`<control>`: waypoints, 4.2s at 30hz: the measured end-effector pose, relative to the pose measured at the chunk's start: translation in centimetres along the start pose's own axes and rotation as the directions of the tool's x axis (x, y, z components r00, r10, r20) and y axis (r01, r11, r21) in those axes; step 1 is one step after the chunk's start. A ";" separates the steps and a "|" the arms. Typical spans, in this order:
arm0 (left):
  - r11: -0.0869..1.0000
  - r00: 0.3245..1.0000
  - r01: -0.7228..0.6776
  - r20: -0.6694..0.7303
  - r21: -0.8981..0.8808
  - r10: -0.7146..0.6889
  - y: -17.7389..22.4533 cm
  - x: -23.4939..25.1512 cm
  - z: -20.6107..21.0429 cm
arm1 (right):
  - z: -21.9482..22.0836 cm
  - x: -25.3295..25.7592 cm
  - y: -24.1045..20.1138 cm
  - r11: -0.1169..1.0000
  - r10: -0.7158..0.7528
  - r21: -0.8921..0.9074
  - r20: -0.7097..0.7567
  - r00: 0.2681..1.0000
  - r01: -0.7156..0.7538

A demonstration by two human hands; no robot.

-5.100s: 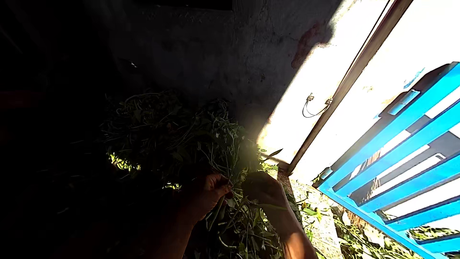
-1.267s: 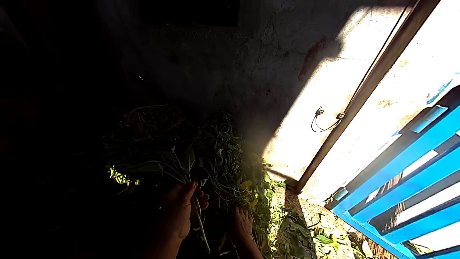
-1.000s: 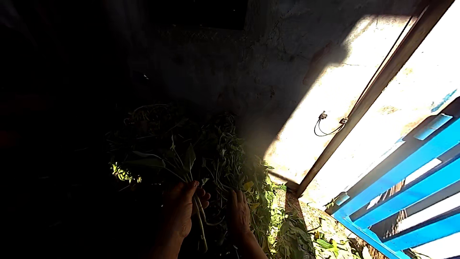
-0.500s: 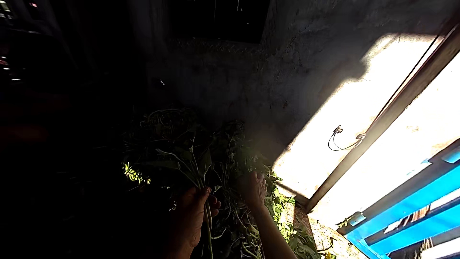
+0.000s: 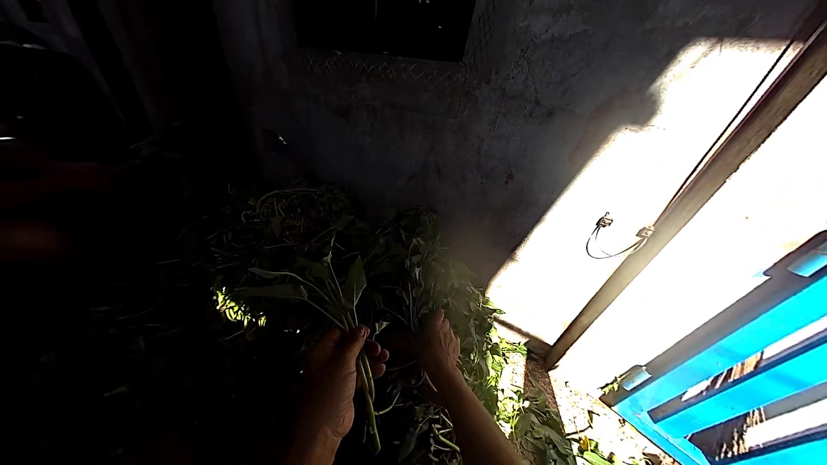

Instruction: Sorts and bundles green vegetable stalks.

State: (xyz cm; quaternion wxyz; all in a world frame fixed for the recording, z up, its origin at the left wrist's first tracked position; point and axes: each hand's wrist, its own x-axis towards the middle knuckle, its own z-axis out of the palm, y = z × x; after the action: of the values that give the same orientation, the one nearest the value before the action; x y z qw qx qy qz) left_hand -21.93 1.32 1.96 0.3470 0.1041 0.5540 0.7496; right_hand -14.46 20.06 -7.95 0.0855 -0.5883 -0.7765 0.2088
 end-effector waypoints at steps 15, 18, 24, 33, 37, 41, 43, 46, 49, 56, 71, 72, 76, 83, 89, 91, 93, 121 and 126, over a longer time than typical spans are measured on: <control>1.000 0.999 0.010 -0.035 0.010 -0.009 0.3 -1.0 -1.2 | -6.5 -14.8 11.0 0.745 0.102 0.626 -0.449 0.888 0.231; 0.999 1.000 0.001 -0.013 0.034 -0.001 0.3 -1.5 -1.4 | -4.2 -20.7 15.6 0.811 0.155 0.574 -0.396 0.905 0.112; 0.990 0.995 0.007 0.094 0.140 -0.021 -0.7 -2.3 -0.9 | 6.0 -28.3 26.4 0.886 0.423 0.033 0.350 0.835 -0.463; 0.943 0.967 0.143 0.158 0.300 -0.197 -2.7 -3.2 -0.1 | 7.2 -24.5 28.3 0.924 0.360 -0.085 0.526 0.770 -0.374; 0.936 0.951 0.190 0.180 0.298 -0.251 -2.6 -5.1 0.7 | 12.6 -23.7 28.1 0.916 0.190 0.139 0.678 0.710 -0.377; 0.927 0.909 0.222 0.281 0.301 -0.309 -3.1 -7.7 0.3 | 13.0 -26.4 24.5 0.890 0.430 -0.058 0.435 0.791 -0.451; 0.916 0.886 0.255 0.306 0.309 -0.349 -4.0 -8.2 -0.2 | 13.3 -27.1 25.2 0.861 0.497 -0.088 0.346 0.796 -0.500; 0.904 0.868 0.302 0.304 0.303 -0.392 -6.1 -8.4 -0.8 | 15.8 -27.6 29.3 0.865 0.470 -0.046 0.419 0.777 -0.499; 0.891 0.867 0.335 0.270 0.306 -0.419 -8.1 -8.2 -1.1 | 13.7 -26.8 29.6 0.834 0.507 -0.020 0.419 0.753 -0.551; 0.889 0.856 0.306 0.311 0.340 -0.414 -9.1 -9.8 -1.0 | 4.7 -26.5 26.0 0.893 0.450 -0.102 0.178 0.875 -0.439; 0.876 0.758 0.246 0.481 0.415 -0.441 -11.8 -11.9 0.7 | -1.0 -27.6 22.3 0.301 0.066 0.951 -0.090 0.994 0.066; 0.880 0.752 0.234 0.496 0.414 -0.434 -12.0 -12.1 0.9 | -1.1 -27.5 21.8 0.281 0.051 0.955 -0.112 0.992 0.093; 0.892 0.736 0.207 0.537 0.402 -0.412 -13.4 -12.5 1.3 | -1.8 -28.0 20.3 0.329 -0.058 0.922 -0.196 0.979 0.204; 0.899 0.715 0.148 0.583 0.413 -0.385 -14.8 -13.0 1.9 | -0.9 -29.6 20.2 0.607 -0.181 0.670 -0.408 0.895 0.428; 0.865 0.666 0.024 0.637 0.501 -0.388 -15.5 -13.2 1.3 | -1.1 -29.8 19.9 0.551 -0.103 0.689 -0.504 0.858 0.471; 0.855 0.649 0.031 0.640 0.517 -0.411 -15.3 -13.5 1.3 | -1.1 -29.8 19.7 0.489 -0.033 0.750 -0.495 0.868 0.446; 0.854 0.641 0.056 0.637 0.517 -0.428 -15.3 -13.7 1.2 | -1.1 -29.9 19.6 0.446 0.029 0.807 -0.447 0.894 0.388; 0.883 0.809 0.227 0.426 0.410 -0.406 -12.8 -11.9 0.5 | 17.3 -24.5 34.0 0.786 0.314 0.355 0.475 0.822 -0.506; 0.888 0.824 0.234 0.404 0.395 -0.397 -12.7 -11.8 0.9 | 12.1 -25.1 28.8 0.589 0.378 0.737 0.111 0.919 -0.331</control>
State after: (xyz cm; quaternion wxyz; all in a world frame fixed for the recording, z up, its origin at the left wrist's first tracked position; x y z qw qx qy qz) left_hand -7.59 -3.65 -6.52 0.5702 0.2459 0.5784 0.5291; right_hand 13.62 -0.16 -28.17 0.2962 -0.6498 -0.4873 0.5025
